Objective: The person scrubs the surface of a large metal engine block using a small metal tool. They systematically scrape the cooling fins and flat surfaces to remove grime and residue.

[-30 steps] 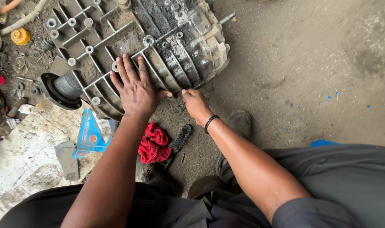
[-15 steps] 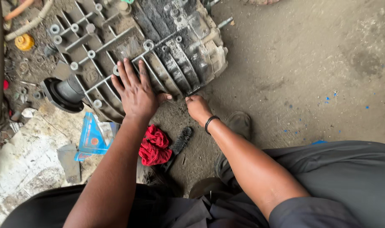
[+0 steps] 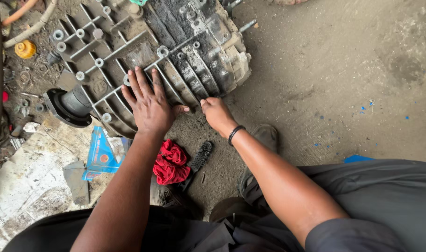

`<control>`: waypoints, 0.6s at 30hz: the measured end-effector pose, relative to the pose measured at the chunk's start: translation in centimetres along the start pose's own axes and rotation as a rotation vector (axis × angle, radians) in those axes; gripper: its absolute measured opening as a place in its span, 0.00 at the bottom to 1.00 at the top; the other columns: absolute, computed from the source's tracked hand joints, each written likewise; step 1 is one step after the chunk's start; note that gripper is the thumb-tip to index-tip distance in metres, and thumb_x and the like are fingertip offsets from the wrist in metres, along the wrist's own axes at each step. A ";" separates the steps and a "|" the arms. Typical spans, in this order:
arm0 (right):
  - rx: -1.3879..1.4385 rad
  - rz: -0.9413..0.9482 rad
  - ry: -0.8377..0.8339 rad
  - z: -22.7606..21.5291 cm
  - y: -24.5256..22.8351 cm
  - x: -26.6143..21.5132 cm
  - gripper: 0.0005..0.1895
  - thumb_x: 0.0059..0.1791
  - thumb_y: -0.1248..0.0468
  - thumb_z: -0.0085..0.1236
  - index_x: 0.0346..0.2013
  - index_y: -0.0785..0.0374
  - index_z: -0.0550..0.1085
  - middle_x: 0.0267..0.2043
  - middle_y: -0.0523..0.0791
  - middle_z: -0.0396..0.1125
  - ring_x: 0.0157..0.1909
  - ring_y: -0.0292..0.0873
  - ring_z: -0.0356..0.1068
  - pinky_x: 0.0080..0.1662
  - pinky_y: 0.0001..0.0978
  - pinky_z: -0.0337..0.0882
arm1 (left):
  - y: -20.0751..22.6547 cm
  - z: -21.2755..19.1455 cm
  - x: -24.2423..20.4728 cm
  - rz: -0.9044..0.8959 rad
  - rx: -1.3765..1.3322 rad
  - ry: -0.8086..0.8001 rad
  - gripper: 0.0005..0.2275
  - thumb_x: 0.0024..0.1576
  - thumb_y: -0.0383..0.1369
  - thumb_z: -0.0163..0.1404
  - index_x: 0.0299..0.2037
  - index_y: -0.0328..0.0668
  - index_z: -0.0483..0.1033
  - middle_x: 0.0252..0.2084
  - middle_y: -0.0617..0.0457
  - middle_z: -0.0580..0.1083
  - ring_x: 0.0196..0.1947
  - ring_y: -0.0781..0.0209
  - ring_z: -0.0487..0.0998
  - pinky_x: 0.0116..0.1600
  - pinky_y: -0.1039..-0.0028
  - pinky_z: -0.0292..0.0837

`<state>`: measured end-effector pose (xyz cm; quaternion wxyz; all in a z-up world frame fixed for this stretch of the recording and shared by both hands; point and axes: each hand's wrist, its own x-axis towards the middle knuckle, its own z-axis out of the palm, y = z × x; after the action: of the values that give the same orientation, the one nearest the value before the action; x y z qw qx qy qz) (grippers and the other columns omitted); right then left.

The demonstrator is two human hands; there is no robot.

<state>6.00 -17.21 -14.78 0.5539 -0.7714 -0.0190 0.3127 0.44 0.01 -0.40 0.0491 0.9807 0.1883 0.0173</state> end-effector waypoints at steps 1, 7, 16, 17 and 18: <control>-0.005 -0.045 -0.026 -0.4 0.1 -0.2 0.22 0.59 0.55 0.47 0.27 0.69 0.68 0.23 0.44 0.58 0.28 0.41 0.54 0.34 0.43 0.61 | 0.1 0.0 -0.2 -0.003 -0.004 -0.009 0.60 0.34 0.65 0.63 0.75 0.35 0.52 0.76 0.28 0.45 0.77 0.33 0.39 0.72 0.38 0.36; -0.015 0.129 0.011 0.4 1.4 -0.6 0.19 0.57 0.56 0.46 0.25 0.63 0.69 0.20 0.41 0.60 0.25 0.38 0.56 0.32 0.38 0.61 | 0.2 -0.5 -0.2 0.003 0.014 -0.004 0.60 0.35 0.65 0.63 0.75 0.35 0.52 0.76 0.29 0.45 0.77 0.33 0.40 0.73 0.38 0.36; 0.270 0.148 -0.145 -0.9 1.9 0.2 0.19 0.60 0.55 0.46 0.29 0.62 0.66 0.20 0.39 0.54 0.19 0.38 0.49 0.24 0.41 0.51 | 0.0 0.0 -0.1 -0.008 0.020 -0.018 0.60 0.35 0.65 0.62 0.75 0.37 0.50 0.77 0.29 0.45 0.77 0.33 0.39 0.73 0.38 0.35; 0.256 0.111 -0.126 -0.8 1.8 0.3 0.19 0.61 0.55 0.47 0.30 0.63 0.67 0.21 0.39 0.55 0.21 0.38 0.52 0.24 0.42 0.52 | -0.1 0.0 -0.1 -0.014 0.028 -0.027 0.61 0.34 0.65 0.62 0.75 0.37 0.49 0.76 0.30 0.45 0.77 0.33 0.39 0.73 0.38 0.35; 0.025 0.006 0.001 -0.6 1.6 0.2 0.17 0.59 0.55 0.47 0.30 0.62 0.69 0.23 0.42 0.60 0.23 0.42 0.58 0.26 0.43 0.58 | 0.1 0.0 0.0 -0.015 0.030 -0.033 0.61 0.34 0.65 0.63 0.75 0.38 0.49 0.76 0.30 0.44 0.77 0.33 0.39 0.73 0.39 0.35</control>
<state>5.95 -18.30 -16.16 0.5627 -0.7645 -0.0124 0.3143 0.46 -0.08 -0.39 0.0374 0.9800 0.1952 -0.0020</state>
